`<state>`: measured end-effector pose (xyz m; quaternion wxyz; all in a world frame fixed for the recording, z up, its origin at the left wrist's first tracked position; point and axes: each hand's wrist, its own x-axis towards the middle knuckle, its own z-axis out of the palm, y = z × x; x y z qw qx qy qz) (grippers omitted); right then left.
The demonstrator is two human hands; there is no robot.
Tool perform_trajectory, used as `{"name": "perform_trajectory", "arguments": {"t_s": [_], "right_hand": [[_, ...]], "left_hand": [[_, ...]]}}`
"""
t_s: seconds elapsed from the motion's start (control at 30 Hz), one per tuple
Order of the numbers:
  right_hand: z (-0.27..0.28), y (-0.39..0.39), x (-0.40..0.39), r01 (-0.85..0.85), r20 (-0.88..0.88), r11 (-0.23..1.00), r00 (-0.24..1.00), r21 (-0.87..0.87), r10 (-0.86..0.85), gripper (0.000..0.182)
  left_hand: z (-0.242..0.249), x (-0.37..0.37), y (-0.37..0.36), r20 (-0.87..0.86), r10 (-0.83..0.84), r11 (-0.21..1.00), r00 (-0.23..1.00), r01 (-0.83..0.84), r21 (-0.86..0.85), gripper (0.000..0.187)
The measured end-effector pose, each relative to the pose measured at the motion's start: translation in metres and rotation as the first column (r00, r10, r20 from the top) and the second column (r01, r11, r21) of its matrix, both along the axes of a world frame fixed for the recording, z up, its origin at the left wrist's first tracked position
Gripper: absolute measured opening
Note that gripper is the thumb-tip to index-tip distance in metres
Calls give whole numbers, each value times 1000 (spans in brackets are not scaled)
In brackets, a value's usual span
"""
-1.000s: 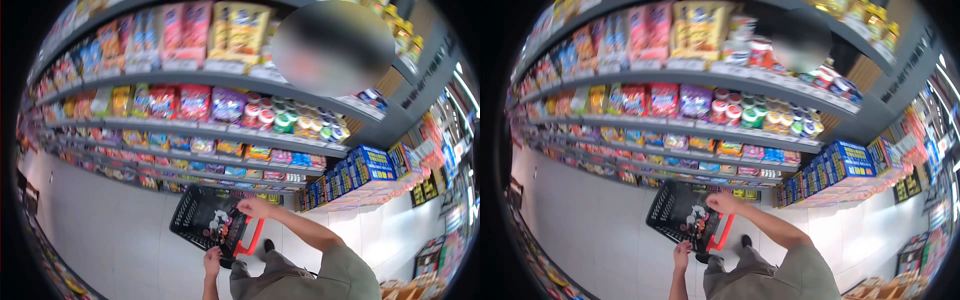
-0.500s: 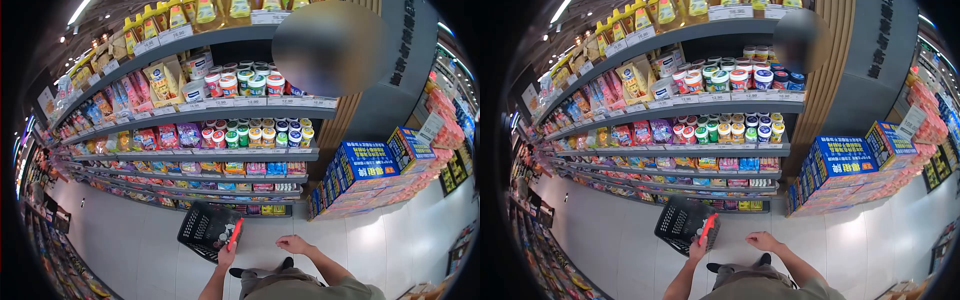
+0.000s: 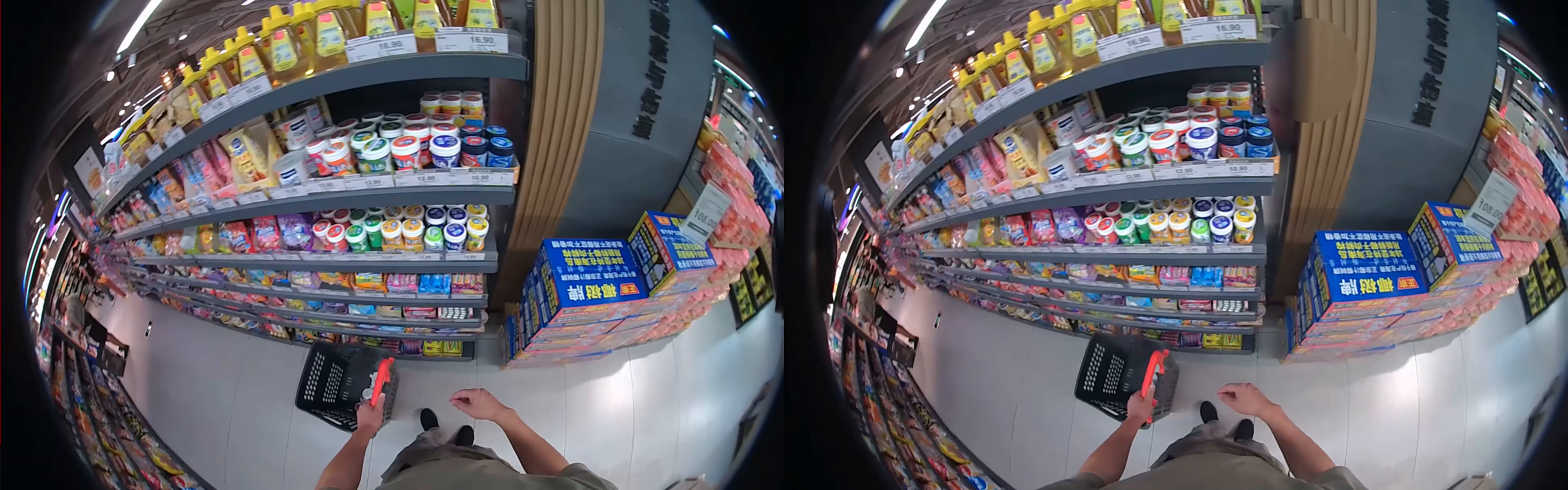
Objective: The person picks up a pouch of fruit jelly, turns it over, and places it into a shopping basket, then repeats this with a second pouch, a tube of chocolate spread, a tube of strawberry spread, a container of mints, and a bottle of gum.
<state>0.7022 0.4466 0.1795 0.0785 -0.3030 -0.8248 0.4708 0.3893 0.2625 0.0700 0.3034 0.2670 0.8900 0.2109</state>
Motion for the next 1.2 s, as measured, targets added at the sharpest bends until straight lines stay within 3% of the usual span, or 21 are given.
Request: {"name": "perform_trajectory", "arguments": {"t_s": [0.07, 0.1, 0.13, 0.2, 0.23, 0.27, 0.33, 0.47, 0.57, 0.67, 0.8, 1.0, 1.1, 1.2], "right_hand": [[0, 2, 2, 38, 2, 999, 999, 6, -38, 24], [1, 4, 2, 65, 16, 998, 998, 17, -65, 23], [2, 7, 3, 89, 30, 996, 995, 31, -90, 22], [1, 12, 0, 93, 13, 995, 996, 26, -94, 22], [0, 13, -3, 89, -16, 996, 996, 14, -89, 22], [2, 17, -8, 96, -9, 995, 995, 18, -96, 22], [5, 22, -21, 18, 7, 995, 1000, 100, -18, 22], [18, 35, -48, 23, 67, 994, 997, 110, -31, 23], [53, 46, -62, -4, 58, 998, 998, 57, 0, 25], [102, 64, -73, -77, 63, 997, 995, 30, 75, 27], [174, 97, -74, -122, -72, 992, 990, -45, 118, 35], [292, 146, -50, -107, -335, 980, 929, 165, 158, 29], [341, 169, -31, 51, -447, 943, 888, 329, 108, 26], [372, 190, -20, 292, -670, 934, 738, 208, -82, 26]], "left_hand": [[-20, 11, 3, -193, 66, 981, 979, -28, 194, 64], [-56, 6, 2, -245, 69, 975, 967, -13, 223, 61], [-51, 8, 9, -236, 60, 973, 970, -4, 229, 61], [-12, 19, 15, 13, -13, 991, 1000, 11, 133, 58], [39, 24, 24, 149, -56, 998, 987, 51, 41, 64], [40, 20, 29, 156, -63, 997, 986, 57, 44, 64], [38, 10, 31, 438, -99, 992, 894, 125, -30, 66], [42, -1, 38, 587, -144, 986, 797, 169, 12, 61], [49, -3, 41, 605, -174, 969, 777, 246, -38, 77], [43, -6, 39, 657, -98, 989, 748, 145, -17, 75], [37, 1, 40, 631, -66, 996, 773, 88, -3, 77], [29, 8, 38, 616, 10, 999, 788, -28, 19, 76], [17, 8, 38, 601, -3, 996, 799, -52, 74, 76], [15, 11, 36, 582, 22, 994, 813, -80, 75, 75]]}}
